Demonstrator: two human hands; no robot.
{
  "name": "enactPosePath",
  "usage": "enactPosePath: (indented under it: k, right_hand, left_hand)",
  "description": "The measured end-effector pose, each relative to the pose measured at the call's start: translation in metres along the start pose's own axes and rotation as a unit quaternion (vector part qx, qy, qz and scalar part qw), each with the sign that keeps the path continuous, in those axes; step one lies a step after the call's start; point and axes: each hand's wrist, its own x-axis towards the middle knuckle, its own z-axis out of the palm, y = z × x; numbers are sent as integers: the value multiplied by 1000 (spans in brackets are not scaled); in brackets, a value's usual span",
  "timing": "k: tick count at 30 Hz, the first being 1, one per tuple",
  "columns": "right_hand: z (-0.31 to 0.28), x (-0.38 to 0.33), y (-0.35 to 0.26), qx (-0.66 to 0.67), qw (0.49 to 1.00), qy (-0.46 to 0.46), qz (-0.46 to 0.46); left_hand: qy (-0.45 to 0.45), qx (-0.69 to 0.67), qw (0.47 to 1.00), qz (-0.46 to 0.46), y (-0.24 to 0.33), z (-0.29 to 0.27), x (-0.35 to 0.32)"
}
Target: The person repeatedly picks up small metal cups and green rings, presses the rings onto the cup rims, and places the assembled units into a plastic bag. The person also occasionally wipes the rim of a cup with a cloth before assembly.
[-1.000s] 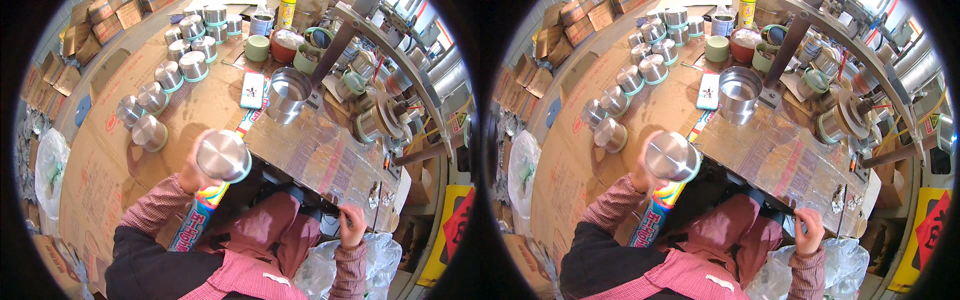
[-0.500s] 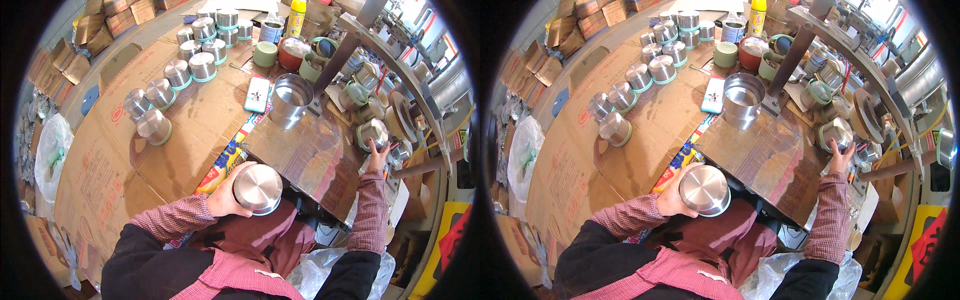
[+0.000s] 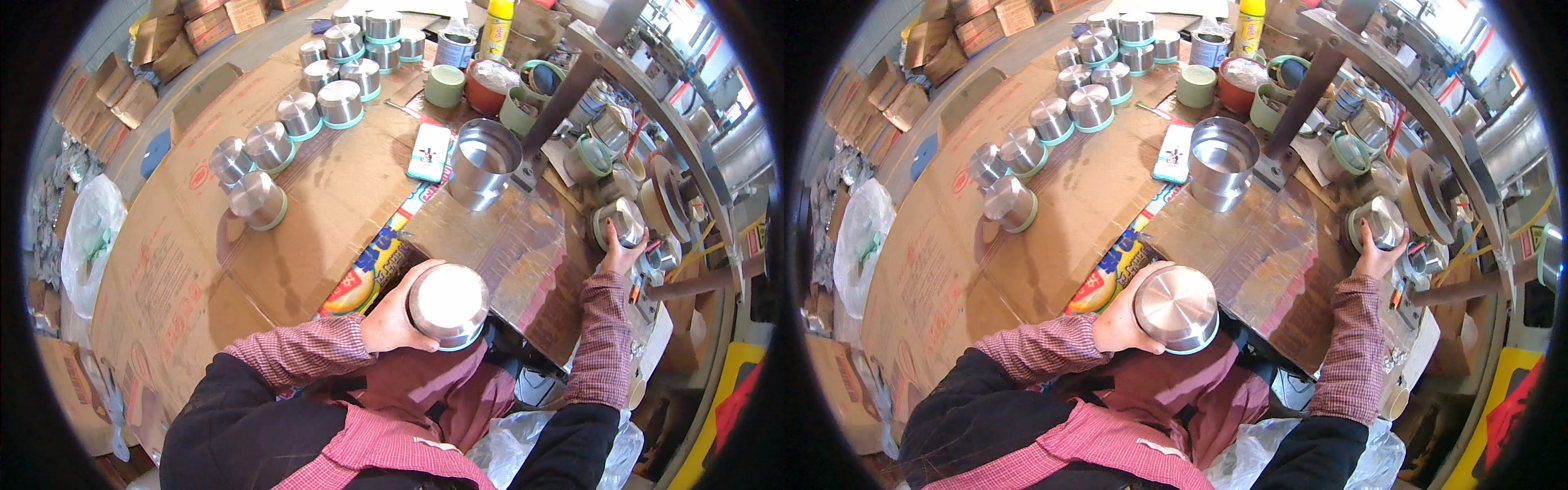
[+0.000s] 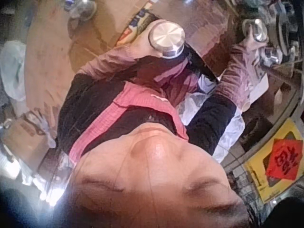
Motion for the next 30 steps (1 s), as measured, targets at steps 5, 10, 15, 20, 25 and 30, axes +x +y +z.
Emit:
enactPosePath:
  k: [5,10,15,20,25,30]
  right_hand:
    - [-5,-7,-8,-28,996,48,-67]
    - [-37,-52,-47,108,986,98,82]
    - [-93,-132,-100,170,978,63,105]
    - [-120,-186,-132,168,976,65,121]
    - [-124,-201,-140,180,965,99,161]
    - [-118,-203,-141,183,959,68,208]
  left_hand:
    - [-2,19,999,40,0,20,49]
    - [44,57,986,151,-17,62,144]
    - [106,142,964,199,-49,124,258]
    - [43,199,961,187,-75,188,328]
    - [40,271,943,186,-99,208,350]
    - [28,341,924,171,-94,192,335]
